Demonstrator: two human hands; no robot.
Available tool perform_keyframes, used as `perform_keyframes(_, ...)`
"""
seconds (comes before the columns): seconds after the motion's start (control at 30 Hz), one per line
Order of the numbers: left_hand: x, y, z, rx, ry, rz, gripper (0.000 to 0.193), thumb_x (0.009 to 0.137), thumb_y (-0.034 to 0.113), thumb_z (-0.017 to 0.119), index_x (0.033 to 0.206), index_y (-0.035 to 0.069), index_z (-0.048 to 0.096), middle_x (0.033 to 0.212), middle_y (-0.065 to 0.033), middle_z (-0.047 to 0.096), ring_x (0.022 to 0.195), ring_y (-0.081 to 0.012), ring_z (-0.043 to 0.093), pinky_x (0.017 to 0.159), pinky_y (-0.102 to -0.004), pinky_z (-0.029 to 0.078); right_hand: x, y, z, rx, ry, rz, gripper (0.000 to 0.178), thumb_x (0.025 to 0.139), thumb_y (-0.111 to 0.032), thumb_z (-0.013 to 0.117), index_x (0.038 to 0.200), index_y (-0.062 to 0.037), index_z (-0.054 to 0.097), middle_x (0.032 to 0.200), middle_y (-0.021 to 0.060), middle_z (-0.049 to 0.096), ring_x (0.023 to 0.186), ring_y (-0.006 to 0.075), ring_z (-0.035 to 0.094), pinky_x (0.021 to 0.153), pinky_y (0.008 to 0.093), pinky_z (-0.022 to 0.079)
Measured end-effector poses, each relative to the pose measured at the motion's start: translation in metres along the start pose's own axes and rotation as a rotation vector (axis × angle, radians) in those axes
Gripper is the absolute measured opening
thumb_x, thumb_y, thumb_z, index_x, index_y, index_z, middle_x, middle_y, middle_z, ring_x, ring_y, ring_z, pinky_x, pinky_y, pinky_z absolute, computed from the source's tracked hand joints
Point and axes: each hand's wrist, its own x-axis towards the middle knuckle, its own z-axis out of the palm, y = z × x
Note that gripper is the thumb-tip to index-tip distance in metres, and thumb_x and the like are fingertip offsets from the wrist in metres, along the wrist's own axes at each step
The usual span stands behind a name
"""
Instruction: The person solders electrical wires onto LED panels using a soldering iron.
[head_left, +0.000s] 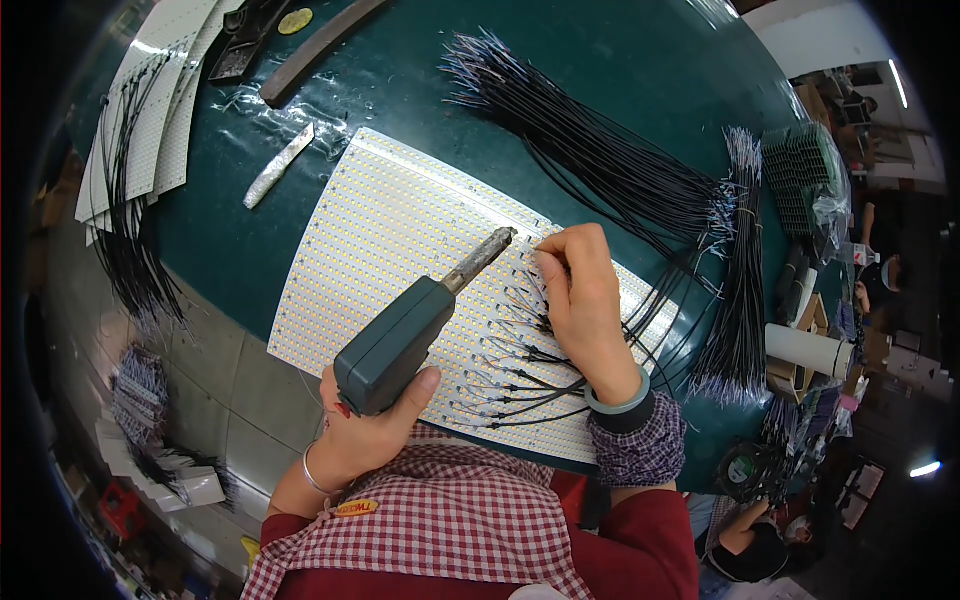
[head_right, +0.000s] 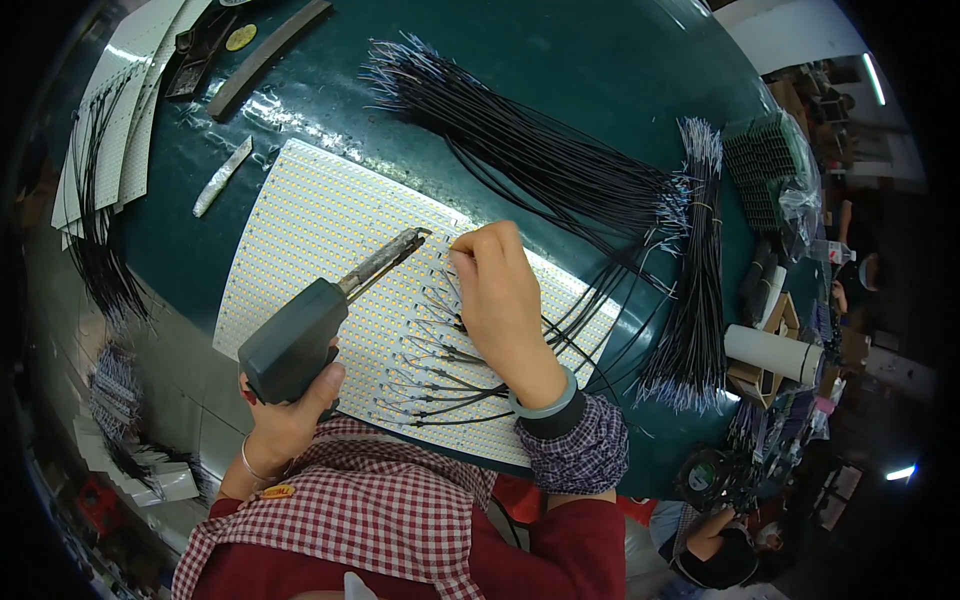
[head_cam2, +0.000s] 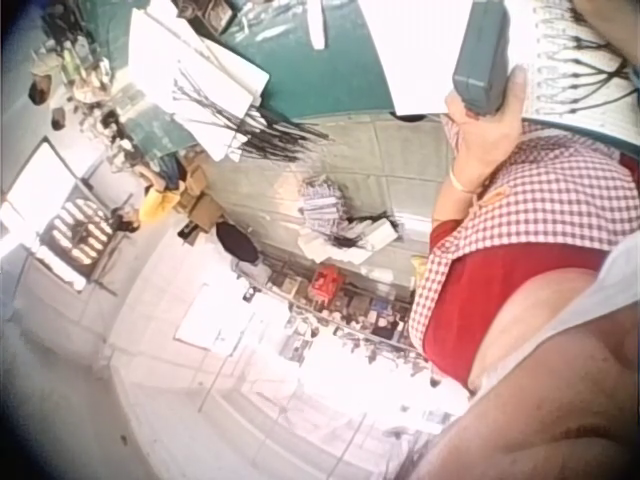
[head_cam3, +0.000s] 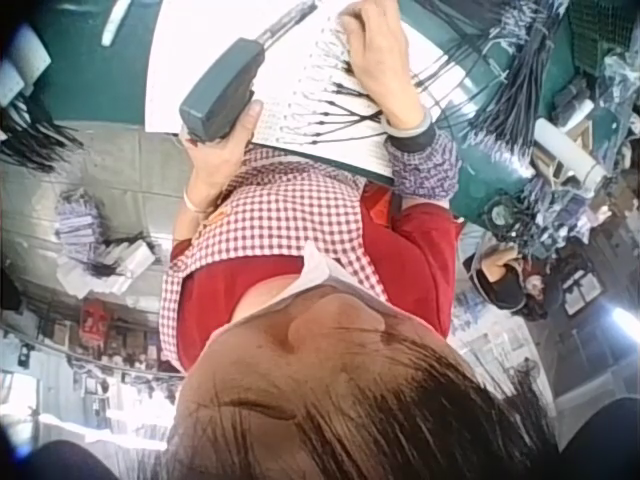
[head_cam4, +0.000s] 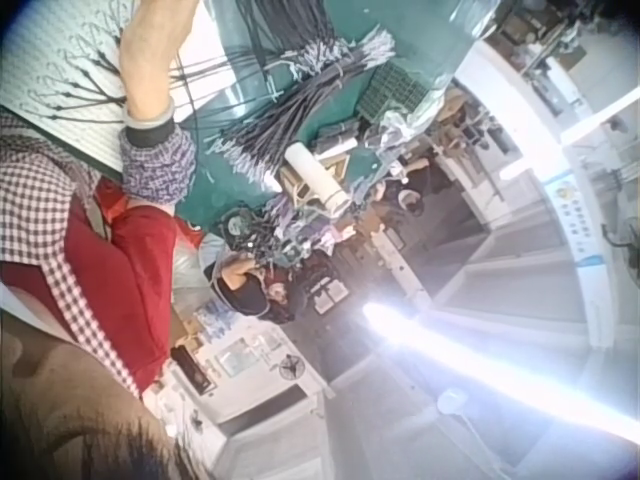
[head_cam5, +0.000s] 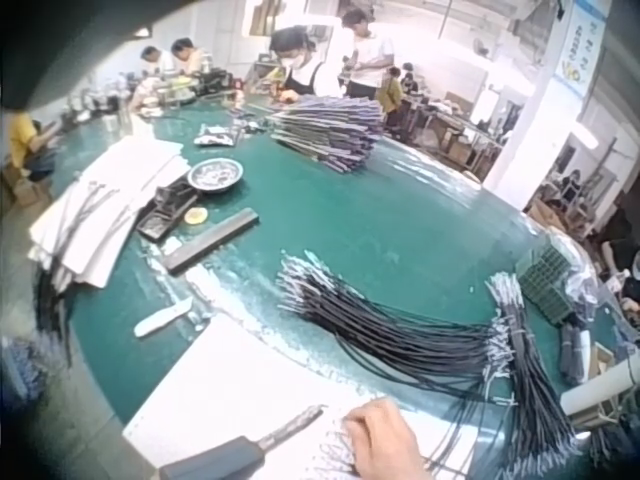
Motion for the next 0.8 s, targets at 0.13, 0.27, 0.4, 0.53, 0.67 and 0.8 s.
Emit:
perform_keyframes(0.13,-0.002,-0.002,-0.002,-0.025,-0.015,-0.064,0.025,0.082,0.010,0.073,0.103,-0.001,0.065,0.075,-0.0021,0.064,0.059,-0.0065,0.056,0.053,-0.0214,0.046,0.002,-0.004,-0.002,0.106,0.043,0.049,0.007,0.085,0.001,0.061,0.090,0.0011,0.056,0.089,0.0129,0.052,0.075,0.0265,0.057,0.065,0.0330,0.047)
perform_keyframes(0.27,-0.001,-0.005,-0.001,-0.029,-0.004,-0.026,0.024,0.082,0.009,0.073,0.102,-0.002,0.065,0.072,-0.0012,0.062,0.056,-0.0062,0.054,0.050,-0.0211,0.044,0.002,-0.004,-0.006,0.139,0.038,0.084,0.005,0.084,0.000,0.062,0.087,0.0017,0.058,0.086,0.0122,0.053,0.072,0.0234,0.057,0.063,0.0312,0.047)
perform_keyframes(0.4,-0.001,0.001,-0.001,-0.048,-0.004,-0.081,0.023,0.083,0.011,0.073,0.100,-0.002,0.066,0.075,-0.0034,0.065,0.061,-0.0069,0.056,0.055,-0.0220,0.046,0.002,-0.002,-0.006,0.161,0.043,0.114,0.005,0.083,0.000,0.063,0.084,0.0019,0.059,0.083,0.0116,0.054,0.069,0.0223,0.057,0.060,0.0304,0.046)
perform_keyframes(0.53,0.000,0.004,-0.001,-0.050,-0.007,-0.115,0.022,0.083,0.013,0.074,0.097,-0.002,0.067,0.078,-0.0054,0.068,0.065,-0.0075,0.058,0.059,-0.0228,0.047,0.001,-0.001,-0.007,0.185,0.020,0.141,0.005,0.083,-0.001,0.064,0.084,0.0018,0.060,0.083,0.0116,0.054,0.069,0.0221,0.057,0.059,0.0300,0.046)
perform_keyframes(0.67,-0.001,0.004,-0.001,-0.039,-0.008,-0.120,0.022,0.083,0.013,0.074,0.097,-0.002,0.067,0.078,-0.0055,0.068,0.066,-0.0076,0.058,0.059,-0.0228,0.047,0.001,-0.002,-0.008,0.148,0.006,0.103,0.006,0.083,-0.001,0.064,0.084,0.0022,0.060,0.084,0.0119,0.054,0.070,0.0224,0.058,0.059,0.0306,0.047)
perform_keyframes(0.8,-0.001,0.003,-0.001,-0.044,-0.004,-0.119,0.021,0.083,0.012,0.074,0.097,-0.002,0.067,0.079,-0.0053,0.068,0.066,-0.0077,0.059,0.059,-0.0229,0.047,0.001,-0.005,-0.009,0.108,-0.038,0.068,0.009,0.081,0.001,0.065,0.086,0.0025,0.058,0.086,0.0122,0.054,0.073,0.0239,0.060,0.063,0.0308,0.050)
